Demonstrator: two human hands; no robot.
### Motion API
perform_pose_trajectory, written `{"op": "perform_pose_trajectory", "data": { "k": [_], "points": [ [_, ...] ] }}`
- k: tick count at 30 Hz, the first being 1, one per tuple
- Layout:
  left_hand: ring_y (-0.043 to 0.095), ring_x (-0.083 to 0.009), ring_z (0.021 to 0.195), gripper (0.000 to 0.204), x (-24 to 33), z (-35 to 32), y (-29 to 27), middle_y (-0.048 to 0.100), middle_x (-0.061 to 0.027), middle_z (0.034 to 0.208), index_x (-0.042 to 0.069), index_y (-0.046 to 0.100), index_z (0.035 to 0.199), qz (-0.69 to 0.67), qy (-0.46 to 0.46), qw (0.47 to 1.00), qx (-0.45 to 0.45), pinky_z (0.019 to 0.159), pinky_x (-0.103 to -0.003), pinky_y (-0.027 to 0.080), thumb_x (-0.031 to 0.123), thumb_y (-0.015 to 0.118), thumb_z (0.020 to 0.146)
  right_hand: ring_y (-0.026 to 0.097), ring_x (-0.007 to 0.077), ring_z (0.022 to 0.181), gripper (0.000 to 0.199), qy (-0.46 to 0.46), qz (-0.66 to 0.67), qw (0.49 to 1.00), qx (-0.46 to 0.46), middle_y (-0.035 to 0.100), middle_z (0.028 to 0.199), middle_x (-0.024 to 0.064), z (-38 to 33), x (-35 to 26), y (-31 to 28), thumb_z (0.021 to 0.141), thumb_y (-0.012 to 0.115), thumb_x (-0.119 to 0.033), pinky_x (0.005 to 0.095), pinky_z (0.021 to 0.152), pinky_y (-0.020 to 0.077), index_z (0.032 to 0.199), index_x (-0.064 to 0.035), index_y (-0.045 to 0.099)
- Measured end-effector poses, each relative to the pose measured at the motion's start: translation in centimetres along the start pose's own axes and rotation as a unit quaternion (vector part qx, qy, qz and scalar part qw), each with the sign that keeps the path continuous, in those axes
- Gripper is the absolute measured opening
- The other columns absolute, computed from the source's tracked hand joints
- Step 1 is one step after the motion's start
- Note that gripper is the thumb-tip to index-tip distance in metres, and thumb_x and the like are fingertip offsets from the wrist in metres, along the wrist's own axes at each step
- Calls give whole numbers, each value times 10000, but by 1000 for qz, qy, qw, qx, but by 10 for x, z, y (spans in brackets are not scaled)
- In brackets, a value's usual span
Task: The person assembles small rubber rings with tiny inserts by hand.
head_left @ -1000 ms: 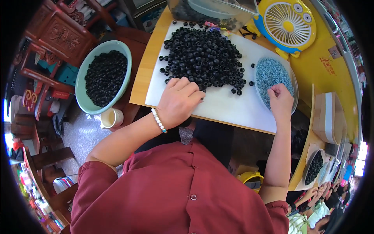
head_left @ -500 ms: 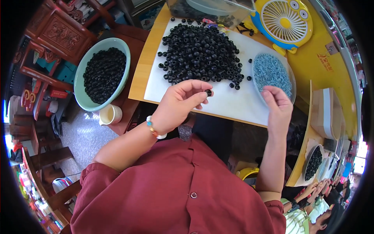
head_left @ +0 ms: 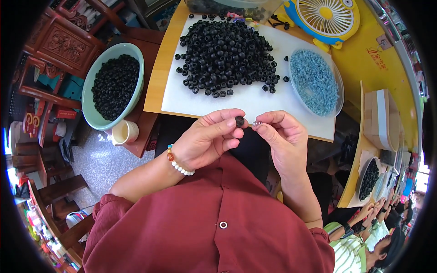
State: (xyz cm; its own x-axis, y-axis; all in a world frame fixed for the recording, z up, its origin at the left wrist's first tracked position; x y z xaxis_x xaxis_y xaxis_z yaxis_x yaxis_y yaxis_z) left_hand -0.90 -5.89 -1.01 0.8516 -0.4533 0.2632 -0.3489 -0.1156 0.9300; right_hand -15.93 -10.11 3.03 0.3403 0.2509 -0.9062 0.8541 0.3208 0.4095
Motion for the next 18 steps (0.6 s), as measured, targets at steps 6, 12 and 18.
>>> {"op": "perform_pose_trajectory", "data": {
  "k": [6,12,18],
  "points": [
    [655,-161,790,201,-1,0,-5,654,-90,898,21,613,1072,76,50,996,-10,714,-265,563,35,582,874,626,143,824,127,-51,-51,996,-45,642,903,110,-2,-7,8,832,606,55,239,758,509,958,72,607],
    [655,-158,778,185,3,-3,2,663,-101,887,-2,630,1047,181,94,979,24,710,-260,554,53,590,876,620,122,733,73,-138,-263,954,-31,643,790,72,-1,-7,8,790,646,41,242,667,493,860,21,642],
    [644,-133,791,196,6,-6,7,663,-93,891,-17,631,1060,301,124,944,62,727,-245,542,64,574,891,609,107,712,73,-113,-367,921,-63,642,772,56,0,-16,10,777,681,-8,243,645,478,837,-1,640]
  ]
}}
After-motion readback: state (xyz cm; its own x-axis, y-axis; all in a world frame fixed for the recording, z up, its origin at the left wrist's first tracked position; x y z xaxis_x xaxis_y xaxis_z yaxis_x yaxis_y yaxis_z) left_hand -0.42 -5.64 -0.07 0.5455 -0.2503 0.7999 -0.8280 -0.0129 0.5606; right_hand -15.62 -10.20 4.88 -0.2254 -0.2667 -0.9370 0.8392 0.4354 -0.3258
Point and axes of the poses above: each hand's wrist, its own z-axis towards the middle knuckle, its own y-axis out of the palm, x = y × z, the point moved 4 cm from there along z, towards the middle knuckle
